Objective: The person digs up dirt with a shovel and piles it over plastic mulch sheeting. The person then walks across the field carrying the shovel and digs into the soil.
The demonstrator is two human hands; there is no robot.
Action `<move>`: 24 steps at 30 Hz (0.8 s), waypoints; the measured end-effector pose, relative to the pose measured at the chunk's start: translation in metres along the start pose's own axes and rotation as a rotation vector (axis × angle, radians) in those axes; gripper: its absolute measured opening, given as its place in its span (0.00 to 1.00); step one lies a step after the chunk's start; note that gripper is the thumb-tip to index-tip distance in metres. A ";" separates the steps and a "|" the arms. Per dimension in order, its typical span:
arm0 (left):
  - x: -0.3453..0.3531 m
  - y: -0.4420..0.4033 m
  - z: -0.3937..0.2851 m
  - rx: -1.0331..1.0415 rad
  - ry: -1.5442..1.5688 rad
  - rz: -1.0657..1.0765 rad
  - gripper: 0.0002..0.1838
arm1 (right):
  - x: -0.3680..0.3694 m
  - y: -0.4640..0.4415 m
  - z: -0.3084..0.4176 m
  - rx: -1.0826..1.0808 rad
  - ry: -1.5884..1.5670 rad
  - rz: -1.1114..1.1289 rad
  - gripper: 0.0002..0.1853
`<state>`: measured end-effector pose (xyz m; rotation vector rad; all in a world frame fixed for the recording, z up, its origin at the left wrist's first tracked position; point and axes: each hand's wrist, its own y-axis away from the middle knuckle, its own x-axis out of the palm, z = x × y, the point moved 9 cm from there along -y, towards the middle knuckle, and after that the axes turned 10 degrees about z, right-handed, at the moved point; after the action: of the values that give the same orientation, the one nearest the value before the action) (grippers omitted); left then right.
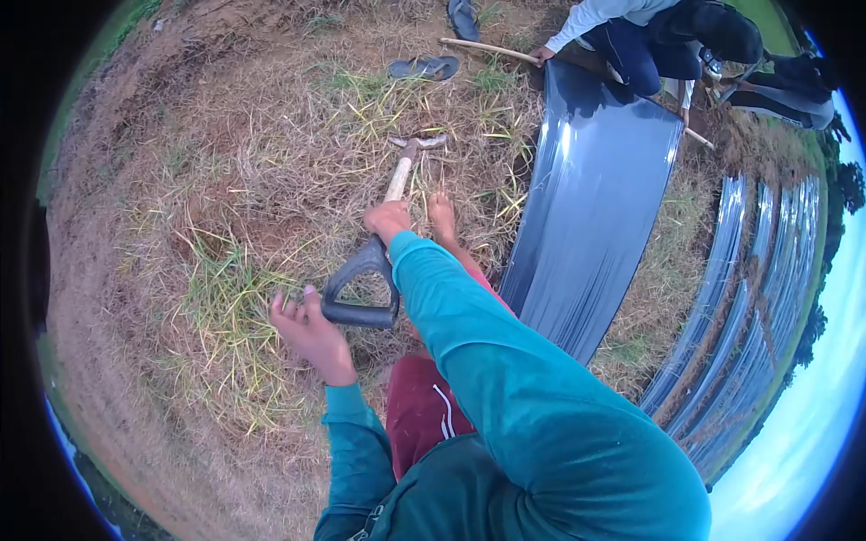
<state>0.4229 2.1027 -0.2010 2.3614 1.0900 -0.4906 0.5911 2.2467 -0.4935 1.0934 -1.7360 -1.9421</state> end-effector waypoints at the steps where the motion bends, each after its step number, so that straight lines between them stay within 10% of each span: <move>1: 0.021 -0.003 0.007 -0.115 0.025 0.025 0.25 | 0.001 0.003 -0.001 0.023 0.074 0.003 0.37; 9: -0.007 0.022 0.140 -0.242 -0.010 -0.142 0.18 | 0.036 -0.049 -0.012 -0.123 0.093 -0.204 0.39; 16: -0.026 0.129 0.436 -1.112 -0.387 -0.402 0.36 | 0.106 -0.202 -0.047 -0.092 -0.200 -0.099 0.25; 20: 0.054 0.133 0.428 -1.617 0.245 -0.864 0.34 | 0.096 -0.245 -0.040 -0.093 -0.460 0.227 0.18; 24: 0.028 0.143 0.452 -1.518 0.340 -0.827 0.33 | 0.099 -0.242 -0.045 -0.099 -0.572 0.246 0.13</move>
<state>0.4995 1.7833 -0.5437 0.6235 1.6725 0.4419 0.6184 2.1995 -0.7532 0.2739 -1.8977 -2.2833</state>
